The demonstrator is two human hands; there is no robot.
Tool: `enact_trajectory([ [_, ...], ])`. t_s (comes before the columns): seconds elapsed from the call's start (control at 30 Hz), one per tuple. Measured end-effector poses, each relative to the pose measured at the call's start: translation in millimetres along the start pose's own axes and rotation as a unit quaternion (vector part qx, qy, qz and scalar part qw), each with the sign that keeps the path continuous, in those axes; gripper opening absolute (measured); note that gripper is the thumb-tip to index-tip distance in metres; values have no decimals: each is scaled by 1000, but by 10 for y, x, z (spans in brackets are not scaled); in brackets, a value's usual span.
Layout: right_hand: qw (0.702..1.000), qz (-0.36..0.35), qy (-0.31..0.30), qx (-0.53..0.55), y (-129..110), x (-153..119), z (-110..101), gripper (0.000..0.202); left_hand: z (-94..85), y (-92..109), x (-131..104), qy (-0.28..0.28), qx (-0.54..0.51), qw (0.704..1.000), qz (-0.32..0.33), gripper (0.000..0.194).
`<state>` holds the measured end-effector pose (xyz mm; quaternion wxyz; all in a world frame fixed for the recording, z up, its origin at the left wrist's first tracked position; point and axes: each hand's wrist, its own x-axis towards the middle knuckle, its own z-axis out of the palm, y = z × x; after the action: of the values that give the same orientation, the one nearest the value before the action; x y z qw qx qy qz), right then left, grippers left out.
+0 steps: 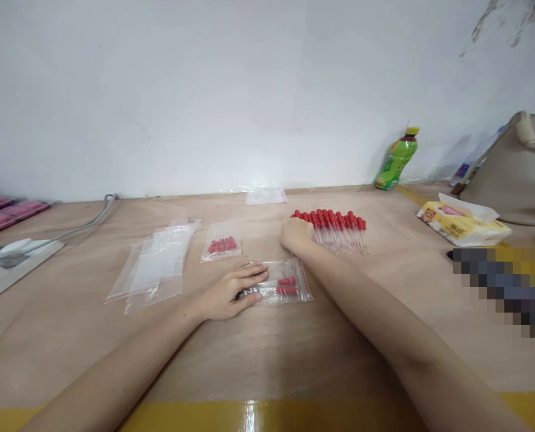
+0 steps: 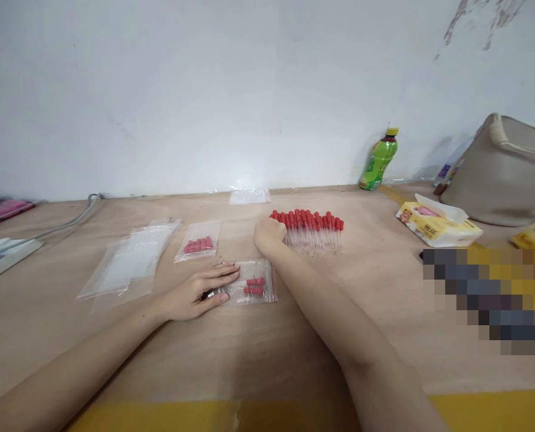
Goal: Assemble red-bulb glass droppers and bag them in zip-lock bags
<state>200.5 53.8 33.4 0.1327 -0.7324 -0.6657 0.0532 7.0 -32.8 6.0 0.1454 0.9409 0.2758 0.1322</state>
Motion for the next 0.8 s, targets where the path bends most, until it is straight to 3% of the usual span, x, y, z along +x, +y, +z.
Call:
enact_trajectory([
  [0.1,999,-18,14,43,101,-35,-102,19,-1,2,-1,-4,2,1000,-4,47],
  [0.17,985,-57,43,160,256,-74,-176,25,0,2,-1,-5,-2,1000,-5,47],
  [0.3,873,-86,107,467,679,-264,-193,26,-2,3,-5,-3,-7,1000,-2,47],
  [0.37,831,-62,100,544,854,-426,-132,44,-6,5,-9,-5,-8,1000,-5,47],
  [0.5,789,-27,90,608,995,-738,8,62,-10,6,-12,-7,-4,1000,-9,46],
  [0.7,747,-22,69,660,927,-857,143,48,-10,5,-9,-13,4,1000,-6,47],
  [0.8,740,-29,41,670,895,-883,186,44,-17,12,-5,-10,2,1000,-6,47],
])
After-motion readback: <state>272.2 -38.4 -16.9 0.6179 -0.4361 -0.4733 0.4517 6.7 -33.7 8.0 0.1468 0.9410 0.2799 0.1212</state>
